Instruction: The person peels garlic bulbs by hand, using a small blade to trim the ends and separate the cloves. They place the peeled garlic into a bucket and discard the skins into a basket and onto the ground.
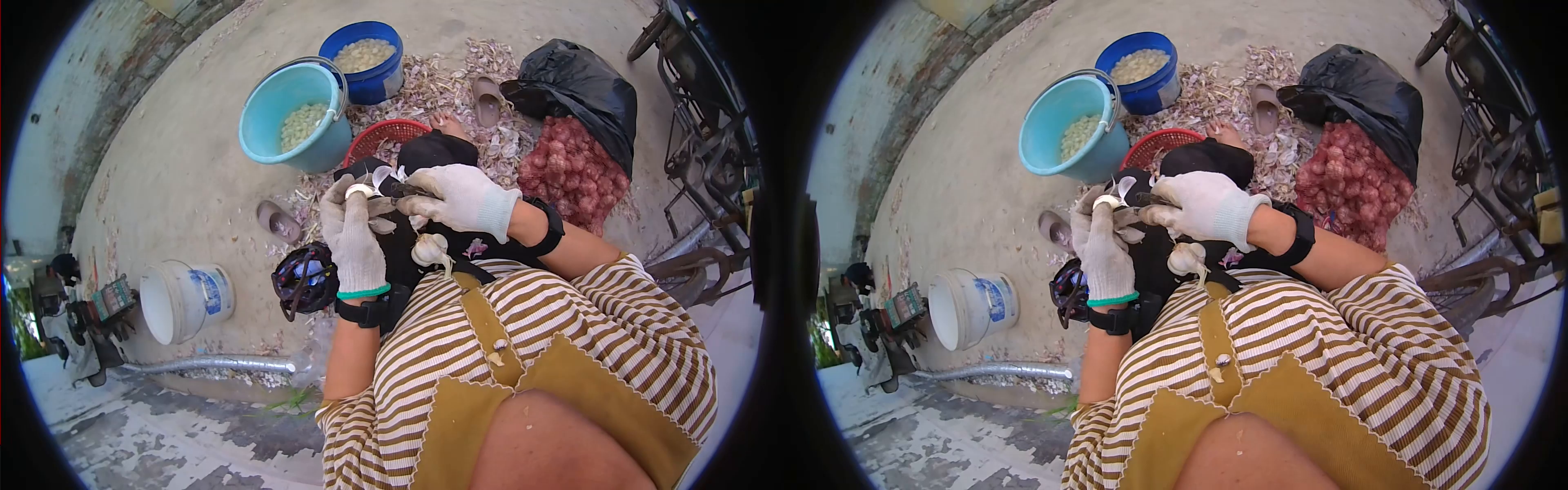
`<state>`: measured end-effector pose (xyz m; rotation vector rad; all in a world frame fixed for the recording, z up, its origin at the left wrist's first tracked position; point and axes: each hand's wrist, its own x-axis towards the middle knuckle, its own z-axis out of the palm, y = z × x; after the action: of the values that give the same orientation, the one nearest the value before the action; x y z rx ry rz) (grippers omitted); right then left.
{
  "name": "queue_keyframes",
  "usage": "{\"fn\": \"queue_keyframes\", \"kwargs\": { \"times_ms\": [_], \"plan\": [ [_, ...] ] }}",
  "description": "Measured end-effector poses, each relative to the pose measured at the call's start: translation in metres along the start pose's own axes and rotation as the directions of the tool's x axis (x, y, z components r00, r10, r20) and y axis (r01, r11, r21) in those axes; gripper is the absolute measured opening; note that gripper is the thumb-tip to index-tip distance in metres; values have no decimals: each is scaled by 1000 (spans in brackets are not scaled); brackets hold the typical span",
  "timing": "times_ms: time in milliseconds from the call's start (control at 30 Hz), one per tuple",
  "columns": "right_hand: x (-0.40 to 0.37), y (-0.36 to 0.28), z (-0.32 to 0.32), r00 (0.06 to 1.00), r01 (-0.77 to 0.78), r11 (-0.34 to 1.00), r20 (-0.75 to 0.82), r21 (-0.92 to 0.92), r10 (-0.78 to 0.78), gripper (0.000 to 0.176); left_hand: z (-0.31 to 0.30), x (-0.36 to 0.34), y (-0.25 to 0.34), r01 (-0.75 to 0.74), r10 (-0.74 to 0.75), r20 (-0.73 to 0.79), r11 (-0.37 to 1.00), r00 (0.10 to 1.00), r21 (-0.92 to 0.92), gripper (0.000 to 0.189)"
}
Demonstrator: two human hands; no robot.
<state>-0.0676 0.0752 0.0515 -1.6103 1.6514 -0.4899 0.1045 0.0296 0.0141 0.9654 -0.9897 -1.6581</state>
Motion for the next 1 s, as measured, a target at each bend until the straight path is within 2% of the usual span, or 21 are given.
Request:
{"fn": "queue_keyframes", "kwargs": {
  "times_ms": [67,133,167,233,300,367,467,567,633,667,833,900,1000],
  "plan": [
    [4,-3,3,1000,-1,999,19,-42,2,31,4,-3,-1,-18,19,-32,999,999,33,26],
    [7,-1,8,993,87,992,-68,-92,-93,30,8,-7,1,-20,21,-16,998,1000,52,26],
    [7,0,7,993,88,992,-68,-92,-94,30,9,-9,3,-22,22,-5,997,1000,71,26],
    [8,-2,3,999,30,998,39,-54,-28,28,8,-11,6,1,-1,9,995,1000,98,26],
    [9,4,8,998,68,995,19,-73,-67,29,5,-13,8,25,-28,22,992,999,124,25],
    [7,8,9,995,104,990,-1,-94,-105,30,-1,-13,13,127,-131,122,991,984,39,25],
    [5,8,11,991,126,987,-42,-99,-130,29,-8,-10,10,186,-171,186,980,968,-64,24],
    [6,5,12,993,106,980,-41,-168,-114,28,-15,-9,3,210,-195,229,977,954,-41,23],
    [8,10,15,993,77,963,-71,-259,-99,29,-10,-9,-2,221,-210,211,975,954,-29,24],
    [10,11,17,991,92,953,-64,-289,-115,29,-7,-8,-3,228,-227,152,974,962,11,24],
    [14,10,28,996,55,957,-51,-284,-73,29,1,-7,-6,211,-210,-26,972,977,106,32],
    [18,12,33,982,71,975,-154,-212,-105,30,3,-9,-9,210,-208,-31,974,978,82,34],
    [23,12,36,982,85,978,-151,-190,-115,30,2,-7,-10,162,-162,-10,976,987,143,32]
  ]
}}
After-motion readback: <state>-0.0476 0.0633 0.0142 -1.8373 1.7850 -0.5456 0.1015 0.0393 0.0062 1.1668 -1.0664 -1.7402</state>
